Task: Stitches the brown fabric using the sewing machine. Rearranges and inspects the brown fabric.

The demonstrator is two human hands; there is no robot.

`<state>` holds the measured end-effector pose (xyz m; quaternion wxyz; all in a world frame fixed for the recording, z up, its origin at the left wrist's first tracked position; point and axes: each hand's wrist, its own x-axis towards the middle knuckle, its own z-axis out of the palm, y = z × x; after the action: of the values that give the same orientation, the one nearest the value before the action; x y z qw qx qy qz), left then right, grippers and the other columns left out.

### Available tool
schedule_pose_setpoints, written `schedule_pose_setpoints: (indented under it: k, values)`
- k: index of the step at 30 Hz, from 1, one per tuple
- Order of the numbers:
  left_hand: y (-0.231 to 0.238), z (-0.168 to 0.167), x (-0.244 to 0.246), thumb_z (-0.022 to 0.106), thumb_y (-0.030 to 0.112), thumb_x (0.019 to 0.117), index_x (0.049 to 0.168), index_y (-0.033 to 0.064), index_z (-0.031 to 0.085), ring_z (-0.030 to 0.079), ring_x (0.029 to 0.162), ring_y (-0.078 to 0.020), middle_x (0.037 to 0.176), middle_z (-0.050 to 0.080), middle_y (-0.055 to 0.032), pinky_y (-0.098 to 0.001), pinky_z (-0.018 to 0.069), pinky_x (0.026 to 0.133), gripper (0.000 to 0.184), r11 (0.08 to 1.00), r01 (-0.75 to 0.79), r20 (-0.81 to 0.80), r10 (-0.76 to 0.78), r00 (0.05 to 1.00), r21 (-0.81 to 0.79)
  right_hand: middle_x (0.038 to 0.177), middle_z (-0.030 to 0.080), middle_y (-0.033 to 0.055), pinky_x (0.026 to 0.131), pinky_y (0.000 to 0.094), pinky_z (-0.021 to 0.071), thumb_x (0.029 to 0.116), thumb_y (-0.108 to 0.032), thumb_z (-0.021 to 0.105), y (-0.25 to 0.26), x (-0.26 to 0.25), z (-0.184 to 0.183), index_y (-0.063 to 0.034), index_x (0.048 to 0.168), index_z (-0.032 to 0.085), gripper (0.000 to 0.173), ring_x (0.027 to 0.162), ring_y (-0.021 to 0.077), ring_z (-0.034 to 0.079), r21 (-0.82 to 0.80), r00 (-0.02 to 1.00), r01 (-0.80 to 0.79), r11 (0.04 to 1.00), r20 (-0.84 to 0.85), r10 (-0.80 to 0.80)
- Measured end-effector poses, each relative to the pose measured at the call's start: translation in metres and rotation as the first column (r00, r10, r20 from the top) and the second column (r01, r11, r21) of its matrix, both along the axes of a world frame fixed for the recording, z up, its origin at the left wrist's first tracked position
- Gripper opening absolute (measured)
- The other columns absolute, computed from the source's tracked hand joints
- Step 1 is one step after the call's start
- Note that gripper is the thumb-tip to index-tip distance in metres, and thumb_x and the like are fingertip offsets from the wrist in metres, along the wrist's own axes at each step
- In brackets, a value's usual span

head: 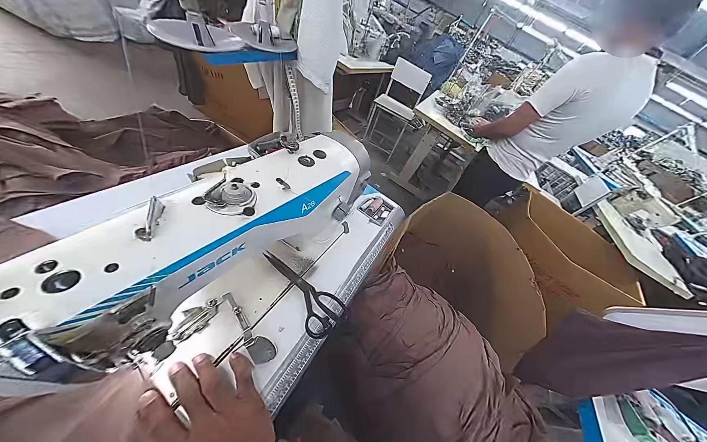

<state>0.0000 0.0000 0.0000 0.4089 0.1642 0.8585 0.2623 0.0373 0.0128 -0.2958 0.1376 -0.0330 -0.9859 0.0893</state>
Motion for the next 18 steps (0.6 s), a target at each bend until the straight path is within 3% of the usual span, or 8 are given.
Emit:
schedule_pose_setpoints:
  k: [1,3,5,7,9,10,14,18]
  values:
    - [-0.037,-0.070,-0.019,0.041,0.008,0.1079,0.132,-0.0175,0.057,0.056,0.128,-0.0290,0.138,0.060,-0.0275,-0.0320,0.0350,0.112,0.039,0.989,-0.069,-0.214,0.096,0.972,0.128,0.160,0.047,0.0052,0.121,0.0594,0.0273,0.0977,-0.072,0.034,0.000,0.000,-0.001,-0.0301,0.154,0.050,0.072,0.151,0.0276,0.037,0.003,1.000,-0.004,1.000,-0.004,0.004]
    - [-0.129,-0.225,-0.080,0.044,0.021,0.1096,0.128,-0.0056,0.063,0.056,0.135,-0.0303,0.136,0.064,-0.0217,-0.0412,0.0378,0.118,0.037,0.919,0.307,-0.695,-0.051,0.717,0.249,0.158,0.049,0.0044,0.120,0.0583,0.0298,0.0966,-0.072,0.038,0.004,0.000,-0.002,-0.0288,0.153,0.052,0.072,0.150,0.0268,0.040,0.007,0.999,-0.023,1.000,-0.033,0.023]
    - [-0.149,-0.292,-0.093,0.044,0.034,0.1093,0.134,0.0148,0.064,0.048,0.144,-0.0305,0.146,0.061,-0.0087,-0.0501,0.0348,0.120,0.037,0.914,0.356,-0.827,-0.044,0.560,0.193,0.159,0.048,0.0018,0.121,0.0546,0.0304,0.0990,-0.068,0.039,0.015,0.003,0.005,-0.0259,0.154,0.050,0.070,0.150,0.0241,0.039,-0.001,0.997,-0.070,0.998,0.018,0.070]
    - [-0.145,-0.304,-0.092,0.041,0.037,0.1074,0.137,0.0177,0.064,0.047,0.144,-0.0305,0.148,0.059,-0.0057,-0.0525,0.0356,0.118,0.042,0.916,0.361,-0.866,-0.031,0.500,0.175,0.156,0.052,0.0019,0.119,0.0520,0.0351,0.1036,-0.061,0.039,0.029,0.004,0.017,-0.0233,0.150,0.055,0.061,0.148,0.0222,0.042,-0.084,0.991,-0.116,0.990,0.059,0.121]
    - [-0.150,-0.307,-0.087,0.039,0.040,0.1061,0.138,0.0236,0.065,0.048,0.144,-0.0238,0.147,0.060,0.0029,-0.0493,0.0390,0.117,0.044,0.931,0.335,-0.899,-0.016,0.438,0.146,0.124,0.073,0.0041,0.103,0.0422,0.0537,0.1032,-0.035,0.055,0.040,0.007,0.026,-0.0170,0.118,0.077,0.032,0.122,0.0197,0.065,-0.236,0.990,-0.107,0.966,-0.117,0.081]
    - [-0.153,-0.305,-0.084,0.040,0.040,0.1066,0.138,0.0251,0.065,0.049,0.143,-0.0211,0.146,0.060,0.0053,-0.0480,0.0393,0.118,0.042,0.936,0.324,-0.900,-0.018,0.435,0.138,0.108,0.077,0.0050,0.090,0.0377,0.0607,0.0989,-0.024,0.061,0.049,0.003,0.030,-0.0129,0.104,0.080,0.022,0.106,0.0190,0.072,-0.218,0.974,-0.068,0.974,-0.227,0.017]
    - [-0.153,-0.290,-0.087,0.039,0.037,0.1086,0.139,0.0257,0.063,0.042,0.147,-0.0142,0.148,0.058,0.0093,-0.0433,0.0326,0.123,0.040,0.946,0.304,-0.873,-0.053,0.485,0.112,0.112,0.073,0.0114,0.085,0.0488,0.0574,0.0928,-0.012,0.059,0.099,-0.031,0.037,-0.0161,0.113,0.079,0.029,0.104,0.0297,0.069,-0.202,0.996,0.056,0.978,-0.051,-0.067]
    - [-0.152,-0.291,-0.089,0.039,0.037,0.1084,0.142,0.0245,0.061,0.039,0.149,-0.0162,0.150,0.056,0.0085,-0.0427,0.0320,0.122,0.042,0.944,0.315,-0.862,-0.074,0.501,0.102,0.103,0.071,0.0078,0.076,0.0423,0.0586,0.0946,-0.019,0.061,0.088,-0.045,0.027,-0.0233,0.109,0.081,0.025,0.095,0.0245,0.068,-0.245,0.999,-0.035,0.969,-0.010,0.033]
